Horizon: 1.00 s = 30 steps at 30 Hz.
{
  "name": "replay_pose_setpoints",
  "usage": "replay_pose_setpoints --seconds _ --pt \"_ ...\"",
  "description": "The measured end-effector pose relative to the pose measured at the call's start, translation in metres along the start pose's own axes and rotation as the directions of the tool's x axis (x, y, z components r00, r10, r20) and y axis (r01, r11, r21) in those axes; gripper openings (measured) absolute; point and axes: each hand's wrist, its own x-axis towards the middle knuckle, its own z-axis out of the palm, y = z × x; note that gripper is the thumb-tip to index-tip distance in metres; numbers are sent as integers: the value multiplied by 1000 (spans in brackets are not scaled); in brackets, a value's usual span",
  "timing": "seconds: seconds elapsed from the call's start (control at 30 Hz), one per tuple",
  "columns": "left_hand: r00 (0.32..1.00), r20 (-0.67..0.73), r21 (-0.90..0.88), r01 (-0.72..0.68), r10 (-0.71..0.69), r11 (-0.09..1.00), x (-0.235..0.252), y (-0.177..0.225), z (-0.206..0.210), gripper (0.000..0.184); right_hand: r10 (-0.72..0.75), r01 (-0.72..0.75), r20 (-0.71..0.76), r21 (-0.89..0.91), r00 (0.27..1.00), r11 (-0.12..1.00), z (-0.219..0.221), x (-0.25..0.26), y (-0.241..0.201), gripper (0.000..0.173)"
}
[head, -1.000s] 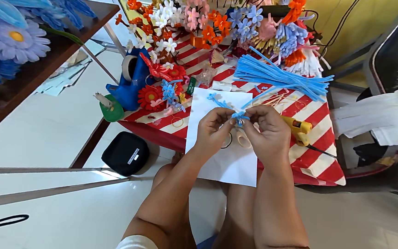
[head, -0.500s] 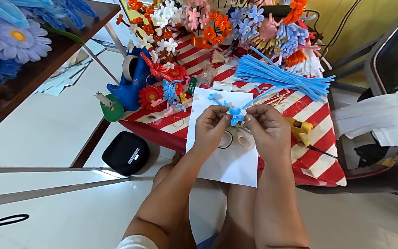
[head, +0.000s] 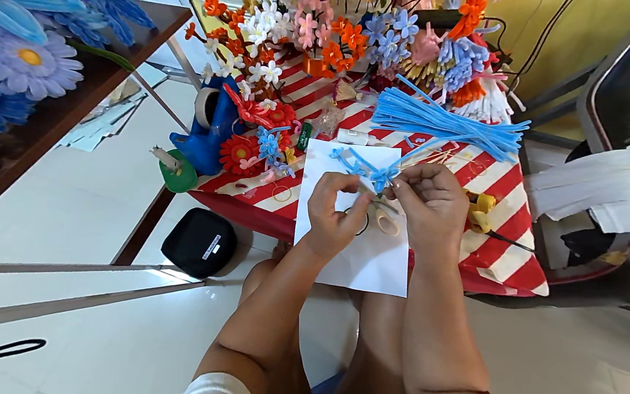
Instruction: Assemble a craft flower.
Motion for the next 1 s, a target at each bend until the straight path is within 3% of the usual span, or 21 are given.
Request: replay_pose_setpoints --seconds 0.1,0.2,0.37,0.53,0.67,0.77,0.9,1.0 --pt "999 9 47 -49 49 998 -2 0 4 26 -5 6 17 -19 1000 1000 4 -3 0 22" --pt "1000 0 2 14 -14 1000 0 0 4 29 -31 32 26 -66 999 997 7 -5 0 20" --pt "997 17 -88 74 -73 993 0 -2 3 26 -40 44 40 -90 998 995 8 -5 0 19" --pt "999 6 -56 49 -49 997 -1 -1 3 16 -67 71 40 -117 997 991 7 -6 1 18" --pt "987 -24 -42 159 -160 986 4 15 4 17 -73 77 38 -120 997 990 6 -5 1 18" --pt "992 -2 -94 123 -124 988 1 3 4 18 -52 56 34 -128 998 990 6 -4 2 18" --pt "981 -12 -78 194 -196 978 4 15 4 16 2 1 22 -123 1000 992 4 -3 1 18" --pt "990 23 -113 144 -142 983 1 2 2 15 3 -3 2 -135 1000 991 3 -2 3 18"
